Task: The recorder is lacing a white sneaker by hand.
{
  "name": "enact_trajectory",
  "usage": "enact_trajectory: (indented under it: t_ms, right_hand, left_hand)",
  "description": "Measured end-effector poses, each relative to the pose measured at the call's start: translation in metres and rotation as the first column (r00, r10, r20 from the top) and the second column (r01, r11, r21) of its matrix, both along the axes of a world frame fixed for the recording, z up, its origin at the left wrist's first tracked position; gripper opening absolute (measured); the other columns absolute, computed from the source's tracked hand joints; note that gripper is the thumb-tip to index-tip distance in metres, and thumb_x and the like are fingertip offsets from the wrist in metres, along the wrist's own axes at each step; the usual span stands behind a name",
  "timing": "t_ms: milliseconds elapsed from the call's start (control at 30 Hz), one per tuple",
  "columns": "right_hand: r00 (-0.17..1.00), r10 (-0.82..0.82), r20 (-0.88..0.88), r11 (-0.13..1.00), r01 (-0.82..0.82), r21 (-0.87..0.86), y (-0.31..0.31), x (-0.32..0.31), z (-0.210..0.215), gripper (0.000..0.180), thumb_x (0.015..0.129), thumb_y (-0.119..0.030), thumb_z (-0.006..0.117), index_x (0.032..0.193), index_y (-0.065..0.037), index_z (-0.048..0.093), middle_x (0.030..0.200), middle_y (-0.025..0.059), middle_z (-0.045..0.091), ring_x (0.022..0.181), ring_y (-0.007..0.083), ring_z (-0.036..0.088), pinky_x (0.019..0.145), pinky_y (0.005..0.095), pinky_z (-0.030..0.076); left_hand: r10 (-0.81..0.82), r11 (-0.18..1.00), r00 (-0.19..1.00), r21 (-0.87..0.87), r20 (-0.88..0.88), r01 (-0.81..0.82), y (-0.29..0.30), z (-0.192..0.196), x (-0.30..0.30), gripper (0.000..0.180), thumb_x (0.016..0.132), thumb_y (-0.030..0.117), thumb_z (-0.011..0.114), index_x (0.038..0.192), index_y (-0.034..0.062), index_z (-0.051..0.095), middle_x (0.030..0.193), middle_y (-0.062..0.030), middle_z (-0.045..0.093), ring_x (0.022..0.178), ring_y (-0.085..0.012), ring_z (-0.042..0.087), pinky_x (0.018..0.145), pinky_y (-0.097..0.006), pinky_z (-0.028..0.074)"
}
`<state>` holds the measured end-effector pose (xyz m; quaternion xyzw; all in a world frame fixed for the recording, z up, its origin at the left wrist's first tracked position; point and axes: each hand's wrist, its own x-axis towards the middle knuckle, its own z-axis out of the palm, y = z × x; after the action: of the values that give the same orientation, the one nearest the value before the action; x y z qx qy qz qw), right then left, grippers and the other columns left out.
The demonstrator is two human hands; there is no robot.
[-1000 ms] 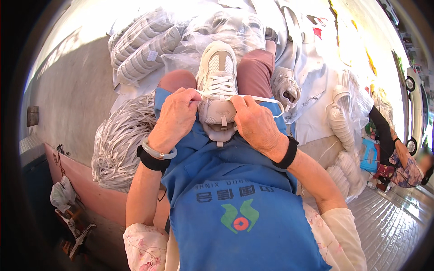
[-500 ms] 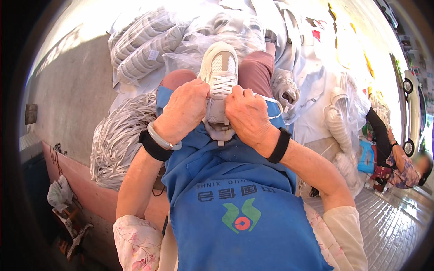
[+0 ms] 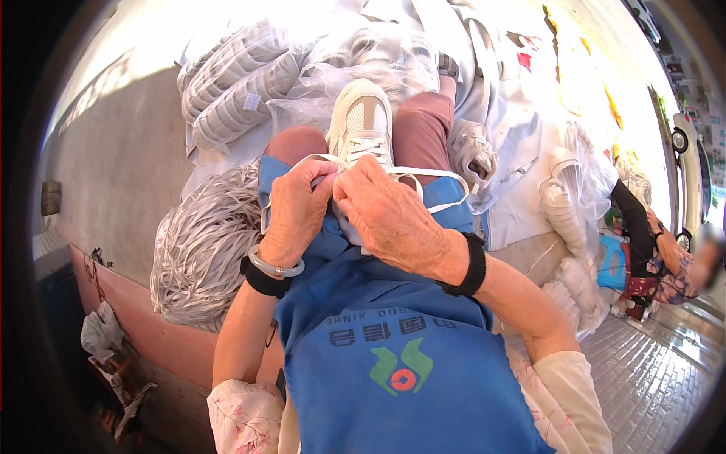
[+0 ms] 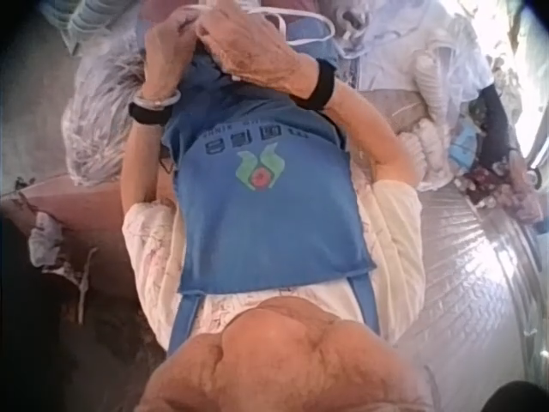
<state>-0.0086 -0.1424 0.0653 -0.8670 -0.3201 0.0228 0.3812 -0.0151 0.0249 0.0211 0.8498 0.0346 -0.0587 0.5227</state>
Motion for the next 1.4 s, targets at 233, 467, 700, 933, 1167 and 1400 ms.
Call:
enact_trajectory:
  t_ms: [233, 467, 700, 933, 1167, 1400]
  right_hand:
    - [0.962, -0.051, -0.267, 0.996, 0.029, -0.086, -0.018, -0.014, -0.023, 0.013, 0.087, -0.005, 0.054, 0.096, 0.0, 0.047, 0.088, 0.0194, 0.06, 0.076, 0.0385, 0.061, 0.064, 0.0458, 0.049]
    - [0.982, -0.179, -0.062, 0.968, 0.164, -0.193, 0.003, 0.009, -0.034, 0.016, 0.087, -0.018, 0.058, 0.088, -0.002, 0.057, 0.079, 0.0154, 0.067, 0.07, 0.0341, 0.066, 0.059, 0.0437, 0.05]
    - [0.971, -0.227, 0.071, 0.941, 0.237, -0.241, 0.028, 0.003, -0.041, 0.015, 0.088, -0.022, 0.057, 0.087, -0.007, 0.058, 0.076, 0.0107, 0.066, 0.066, 0.0294, 0.066, 0.056, 0.0399, 0.05]
    - [0.971, 0.014, 0.237, 0.959, 0.054, -0.277, 0.0, 0.001, -0.049, 0.004, 0.081, -0.011, 0.057, 0.081, -0.008, 0.056, 0.072, 0.0092, 0.062, 0.065, 0.0263, 0.065, 0.055, 0.0367, 0.049]
    - [0.913, 0.002, -0.408, 0.994, 0.043, 0.1, -0.029, -0.003, 0.002, 0.012, 0.086, -0.009, 0.058, 0.078, -0.002, 0.061, 0.065, 0.0057, 0.061, 0.061, 0.0155, 0.06, 0.055, 0.03, 0.045]
    - [0.612, 0.655, -0.442, 0.744, -0.422, 0.518, 0.0, -0.047, 0.062, 0.014, 0.086, -0.008, 0.059, 0.077, 0.001, 0.051, 0.065, 0.0159, 0.052, 0.059, 0.0342, 0.055, 0.055, 0.0389, 0.043]
  left_hand:
    - [-0.167, 0.936, 0.961, 0.342, 0.219, 0.085, -0.012, 0.005, -0.034, 0.042, 0.081, 0.01, 0.068, 0.118, -0.0028, 0.054, 0.114, -0.0189, 0.058, 0.1, -0.0353, 0.056, 0.086, -0.041, 0.046]
    - [-0.138, 0.904, 0.974, 0.424, 0.178, 0.051, -0.011, 0.001, -0.024, 0.04, 0.085, 0.007, 0.06, 0.123, -0.0045, 0.051, 0.112, -0.0199, 0.059, 0.102, -0.0352, 0.057, 0.089, -0.04, 0.045]
    - [-0.097, 0.948, 0.964, 0.317, 0.248, 0.014, 0.0, -0.005, -0.02, 0.033, 0.078, -0.001, 0.056, 0.111, -0.0011, 0.056, 0.093, -0.0176, 0.059, 0.089, -0.0356, 0.058, 0.077, -0.043, 0.048]
    - [-0.1, 0.97, 0.967, 0.24, 0.233, 0.043, -0.024, -0.011, -0.036, 0.033, 0.081, -0.001, 0.055, 0.114, 0.0007, 0.054, 0.097, -0.0187, 0.06, 0.093, -0.0376, 0.058, 0.081, -0.043, 0.048]
    - [-0.066, 0.978, 0.923, 0.206, 0.379, -0.015, -0.012, 0.023, -0.046, 0.017, 0.082, 0.006, 0.065, 0.098, 0.002, 0.061, 0.09, -0.0123, 0.063, 0.083, -0.0309, 0.06, 0.071, -0.035, 0.049]
    - [-0.038, 0.99, 0.993, -0.141, -0.109, 0.022, -0.003, 0.025, -0.028, 0.041, 0.098, 0.037, 0.053, 0.111, -0.0012, 0.061, 0.075, -0.004, 0.062, 0.069, -0.0139, 0.058, 0.062, -0.029, 0.048]
